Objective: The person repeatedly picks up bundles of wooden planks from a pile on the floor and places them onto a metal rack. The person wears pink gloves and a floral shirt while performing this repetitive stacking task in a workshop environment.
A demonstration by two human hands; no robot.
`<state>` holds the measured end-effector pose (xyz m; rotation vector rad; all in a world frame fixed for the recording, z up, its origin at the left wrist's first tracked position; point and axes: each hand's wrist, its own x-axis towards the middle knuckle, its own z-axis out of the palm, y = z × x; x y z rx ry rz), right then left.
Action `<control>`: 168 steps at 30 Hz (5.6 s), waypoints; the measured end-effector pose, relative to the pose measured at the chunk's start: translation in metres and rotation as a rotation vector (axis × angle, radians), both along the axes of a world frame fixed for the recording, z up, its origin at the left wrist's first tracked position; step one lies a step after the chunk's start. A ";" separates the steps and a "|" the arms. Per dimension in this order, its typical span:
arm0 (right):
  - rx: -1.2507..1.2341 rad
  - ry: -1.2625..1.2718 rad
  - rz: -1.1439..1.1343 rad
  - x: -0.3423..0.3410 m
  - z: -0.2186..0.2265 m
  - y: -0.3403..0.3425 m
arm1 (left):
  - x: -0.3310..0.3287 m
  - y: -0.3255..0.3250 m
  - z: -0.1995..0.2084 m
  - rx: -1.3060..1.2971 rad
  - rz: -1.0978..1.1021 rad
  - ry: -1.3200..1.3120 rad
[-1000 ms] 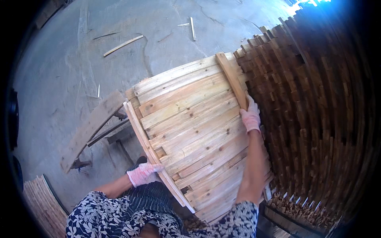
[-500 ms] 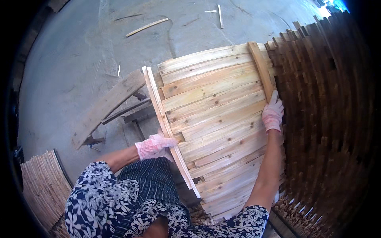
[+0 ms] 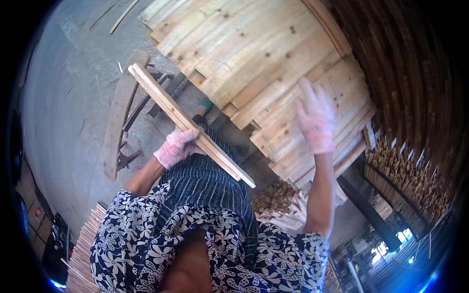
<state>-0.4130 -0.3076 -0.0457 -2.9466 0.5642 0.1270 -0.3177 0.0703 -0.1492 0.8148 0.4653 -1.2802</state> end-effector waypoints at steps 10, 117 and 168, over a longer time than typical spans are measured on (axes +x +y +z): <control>-0.054 -0.091 -0.987 -0.170 -0.123 0.017 | -0.036 -0.070 -0.037 -0.179 0.066 0.340; 0.316 -1.026 -2.430 -0.655 -0.353 0.145 | -0.632 -0.308 -0.298 -0.065 -2.046 -0.886; 0.942 -1.890 -1.332 -0.459 -0.131 0.246 | -0.358 -0.156 -0.066 -0.638 -1.353 -0.579</control>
